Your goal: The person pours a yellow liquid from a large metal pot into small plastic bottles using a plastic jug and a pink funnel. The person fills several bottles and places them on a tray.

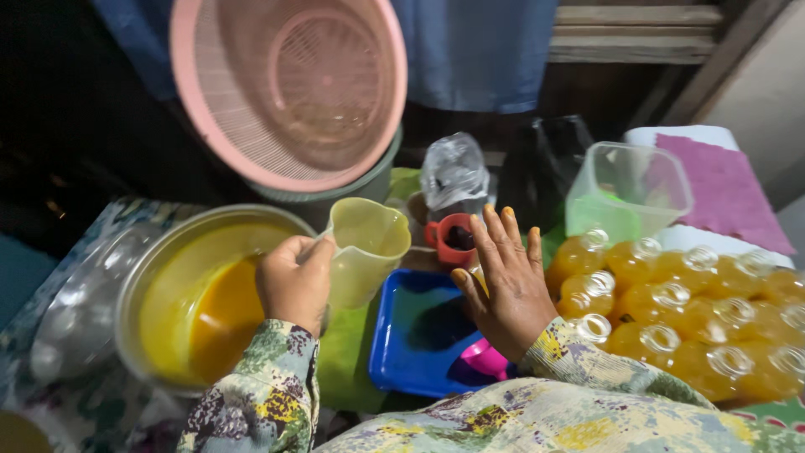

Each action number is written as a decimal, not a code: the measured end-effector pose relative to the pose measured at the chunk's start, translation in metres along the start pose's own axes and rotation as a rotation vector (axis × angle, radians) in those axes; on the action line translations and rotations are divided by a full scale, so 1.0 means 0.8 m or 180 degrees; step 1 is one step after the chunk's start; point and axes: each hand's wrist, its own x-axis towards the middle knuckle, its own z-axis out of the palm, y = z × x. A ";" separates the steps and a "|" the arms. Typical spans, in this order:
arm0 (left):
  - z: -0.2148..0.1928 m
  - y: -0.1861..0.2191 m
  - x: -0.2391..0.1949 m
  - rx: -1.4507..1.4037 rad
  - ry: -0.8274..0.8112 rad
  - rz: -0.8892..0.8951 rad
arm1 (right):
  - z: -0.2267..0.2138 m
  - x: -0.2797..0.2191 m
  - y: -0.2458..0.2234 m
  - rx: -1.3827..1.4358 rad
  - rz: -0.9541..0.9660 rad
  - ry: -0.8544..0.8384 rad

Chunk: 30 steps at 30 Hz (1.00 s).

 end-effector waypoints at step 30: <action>-0.144 -0.145 0.068 0.2889 -0.1259 0.1142 | 0.167 0.042 -0.193 0.0525 0.0270 -0.0905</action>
